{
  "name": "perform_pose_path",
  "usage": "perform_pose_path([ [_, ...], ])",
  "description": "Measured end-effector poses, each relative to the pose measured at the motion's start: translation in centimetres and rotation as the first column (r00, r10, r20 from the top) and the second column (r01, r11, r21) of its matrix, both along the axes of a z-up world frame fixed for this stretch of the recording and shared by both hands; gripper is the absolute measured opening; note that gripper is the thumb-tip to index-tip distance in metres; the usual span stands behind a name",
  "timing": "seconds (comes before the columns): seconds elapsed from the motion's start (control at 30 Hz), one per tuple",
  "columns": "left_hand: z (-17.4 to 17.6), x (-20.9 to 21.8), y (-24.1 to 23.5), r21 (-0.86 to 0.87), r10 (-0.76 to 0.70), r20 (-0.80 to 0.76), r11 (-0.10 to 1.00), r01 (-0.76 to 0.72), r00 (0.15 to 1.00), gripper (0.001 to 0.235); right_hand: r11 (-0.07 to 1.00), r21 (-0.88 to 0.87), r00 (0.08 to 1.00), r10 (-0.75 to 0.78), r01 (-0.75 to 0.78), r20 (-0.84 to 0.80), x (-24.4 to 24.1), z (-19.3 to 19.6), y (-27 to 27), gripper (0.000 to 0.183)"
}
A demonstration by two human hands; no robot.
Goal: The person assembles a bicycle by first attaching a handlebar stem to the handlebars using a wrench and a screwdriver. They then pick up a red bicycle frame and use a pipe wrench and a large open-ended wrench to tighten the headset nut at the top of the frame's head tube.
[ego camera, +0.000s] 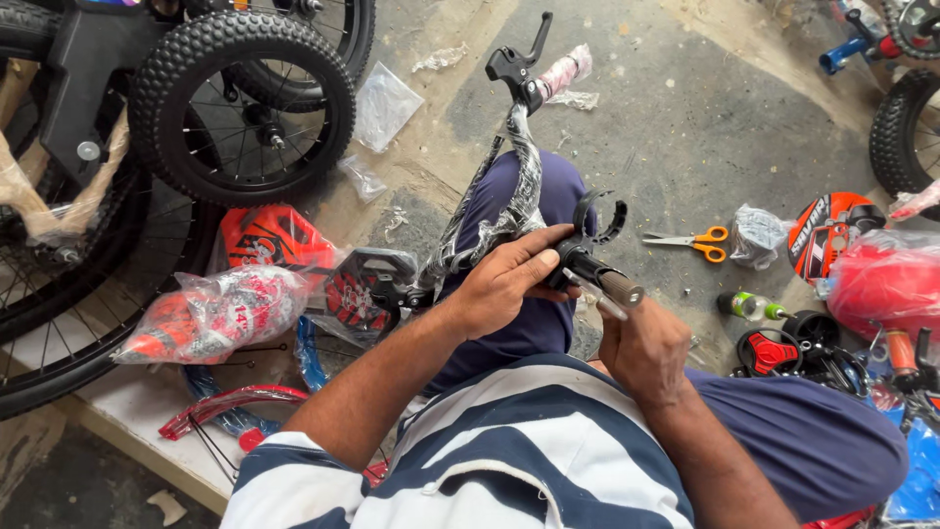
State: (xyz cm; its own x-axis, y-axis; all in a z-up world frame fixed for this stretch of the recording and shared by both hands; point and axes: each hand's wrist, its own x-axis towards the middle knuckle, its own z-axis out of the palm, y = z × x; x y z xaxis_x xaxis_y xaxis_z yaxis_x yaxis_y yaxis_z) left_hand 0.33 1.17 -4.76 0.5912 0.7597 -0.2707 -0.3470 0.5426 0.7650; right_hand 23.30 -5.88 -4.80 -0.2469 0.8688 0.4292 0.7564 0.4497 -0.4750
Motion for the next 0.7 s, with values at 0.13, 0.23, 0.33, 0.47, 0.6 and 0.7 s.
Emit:
perform_pose_path([
  [0.13, 0.0, -0.5, 0.4, -0.009, -0.002, 0.003, 1.0, 0.002, 1.0, 0.052, 0.993, 0.111, 0.97, 0.071, -0.046, -0.232, -0.9, 0.1, 0.6, 0.015],
  [0.23, -0.1, -0.7, 0.1, -0.02, -0.003, -0.023, 1.0, 0.002, 1.0, 0.052, 0.994, -0.104, 0.993, -0.026, 0.039, 0.119, -1.1, 0.3, 0.3, 0.018],
  [0.33, 0.2, -0.9, 0.5, -0.006, 0.003, 0.014, 1.0, -0.003, 1.0, 0.051, 0.987, 0.132, 0.969, 0.116, -0.089, -0.216, -1.3, 0.9, 1.2, 0.012],
  [0.47, 0.1, -0.7, -0.2, -0.007, 0.003, -0.002, 1.0, -0.003, 1.0, 0.052, 0.996, -0.078, 0.999, 0.043, -0.044, -0.011, -1.3, 1.4, 0.8, 0.015],
  [0.6, 0.1, -0.6, 0.0, -0.021, 0.014, 0.014, 1.0, -0.014, 1.0, 0.052, 0.996, -0.059, 0.998, 0.058, -0.06, -0.033, -1.2, 1.0, 1.1, 0.02],
  [0.7, 0.3, -0.9, -0.1, -0.048, 0.025, 0.004, 0.999, -0.024, 1.0, 0.054, 0.997, -0.058, 0.998, 0.061, -0.06, 0.004, -0.5, 0.3, 0.4, 0.02],
])
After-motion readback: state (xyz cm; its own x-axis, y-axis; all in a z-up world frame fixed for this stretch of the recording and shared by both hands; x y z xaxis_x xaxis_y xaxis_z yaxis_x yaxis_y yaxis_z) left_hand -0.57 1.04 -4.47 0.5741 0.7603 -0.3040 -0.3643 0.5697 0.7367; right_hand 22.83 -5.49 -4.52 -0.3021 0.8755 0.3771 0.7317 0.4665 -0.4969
